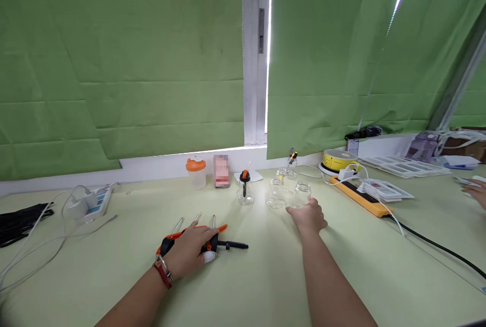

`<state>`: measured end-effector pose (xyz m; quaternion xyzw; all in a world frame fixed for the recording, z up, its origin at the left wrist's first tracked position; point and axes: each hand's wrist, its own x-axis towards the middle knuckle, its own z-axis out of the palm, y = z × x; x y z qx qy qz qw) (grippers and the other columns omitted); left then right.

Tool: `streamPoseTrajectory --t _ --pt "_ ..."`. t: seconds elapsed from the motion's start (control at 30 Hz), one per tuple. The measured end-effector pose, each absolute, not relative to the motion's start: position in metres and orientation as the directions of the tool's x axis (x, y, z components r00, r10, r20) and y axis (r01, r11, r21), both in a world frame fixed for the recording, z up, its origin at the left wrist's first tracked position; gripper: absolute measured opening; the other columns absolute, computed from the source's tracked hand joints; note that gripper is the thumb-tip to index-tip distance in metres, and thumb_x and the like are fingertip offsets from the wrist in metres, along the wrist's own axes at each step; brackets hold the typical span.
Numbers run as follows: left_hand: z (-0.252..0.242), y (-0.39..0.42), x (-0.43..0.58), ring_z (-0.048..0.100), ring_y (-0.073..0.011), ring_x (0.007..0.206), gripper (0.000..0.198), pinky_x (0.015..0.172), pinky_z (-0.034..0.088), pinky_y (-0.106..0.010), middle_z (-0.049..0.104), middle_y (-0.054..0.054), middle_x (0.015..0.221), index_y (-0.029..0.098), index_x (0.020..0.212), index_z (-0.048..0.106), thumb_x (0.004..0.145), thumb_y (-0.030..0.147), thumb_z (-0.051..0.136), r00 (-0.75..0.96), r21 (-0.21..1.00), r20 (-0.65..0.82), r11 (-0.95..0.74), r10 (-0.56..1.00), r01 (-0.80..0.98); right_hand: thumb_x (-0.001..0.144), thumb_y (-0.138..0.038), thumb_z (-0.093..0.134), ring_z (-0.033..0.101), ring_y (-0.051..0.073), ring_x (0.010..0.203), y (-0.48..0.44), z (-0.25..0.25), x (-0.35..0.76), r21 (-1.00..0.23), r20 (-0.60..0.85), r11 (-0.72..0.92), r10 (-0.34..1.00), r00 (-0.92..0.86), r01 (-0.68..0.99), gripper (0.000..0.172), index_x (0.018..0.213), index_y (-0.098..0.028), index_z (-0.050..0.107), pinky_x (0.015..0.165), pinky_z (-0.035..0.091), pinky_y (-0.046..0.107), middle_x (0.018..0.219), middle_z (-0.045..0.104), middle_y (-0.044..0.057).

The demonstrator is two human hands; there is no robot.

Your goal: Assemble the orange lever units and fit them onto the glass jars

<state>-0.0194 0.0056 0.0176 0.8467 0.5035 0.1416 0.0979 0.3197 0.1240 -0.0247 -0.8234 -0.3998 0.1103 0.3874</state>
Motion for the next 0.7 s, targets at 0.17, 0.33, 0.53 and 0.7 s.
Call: streamPoseTrajectory --t 0.17,0.33,0.53,0.7 --pt "0.020 0.004 -0.014 0.059 -0.0198 0.077 0.019 0.107 0.019 -0.050 0.061 0.001 0.074 0.026 0.089 0.060 0.072 0.025 0.051 0.414 0.306 0.166 -0.446 0.895 0.841 0.056 -0.052 0.066 0.047 0.037 0.113 0.115 -0.003 0.298 -0.686 0.419 -0.169 0.704 0.574 0.708 0.079 0.121 -0.015 0.038 0.091 0.035 0.048 0.122 0.050 0.021" --pt "0.017 0.007 -0.014 0.058 -0.0196 0.079 0.024 0.109 0.014 -0.052 0.061 0.001 0.077 0.026 0.095 0.059 0.072 0.022 0.052 0.395 0.306 0.192 -0.438 0.898 0.845 0.063 -0.040 0.061 0.038 0.030 0.124 0.109 -0.002 0.278 -0.498 0.652 0.224 0.734 0.191 0.838 0.071 0.125 -0.017 0.034 0.099 0.032 0.041 0.132 0.042 0.016" --pt "0.013 0.012 -0.022 0.054 -0.0239 0.103 0.038 0.102 0.032 -0.048 0.060 -0.004 0.107 0.028 0.111 0.056 0.073 0.023 0.054 0.240 0.590 0.290 -0.370 0.926 0.717 0.061 -0.026 0.060 0.041 0.027 0.122 0.102 0.001 0.273 -0.370 0.561 0.371 0.820 -0.114 0.852 0.066 0.123 -0.025 0.036 0.102 0.026 0.043 0.127 0.049 0.007" --pt "0.006 0.023 -0.031 0.055 -0.0204 0.103 0.042 0.089 0.046 -0.035 0.053 -0.008 0.116 0.023 0.116 0.053 0.074 0.026 0.057 -0.002 0.862 0.331 -0.301 0.944 0.407 0.057 -0.025 0.066 0.042 0.029 0.121 0.096 0.009 0.273 -0.326 0.489 0.372 0.853 -0.181 0.869 0.062 0.116 -0.027 0.045 0.101 0.024 0.045 0.125 0.051 0.006"
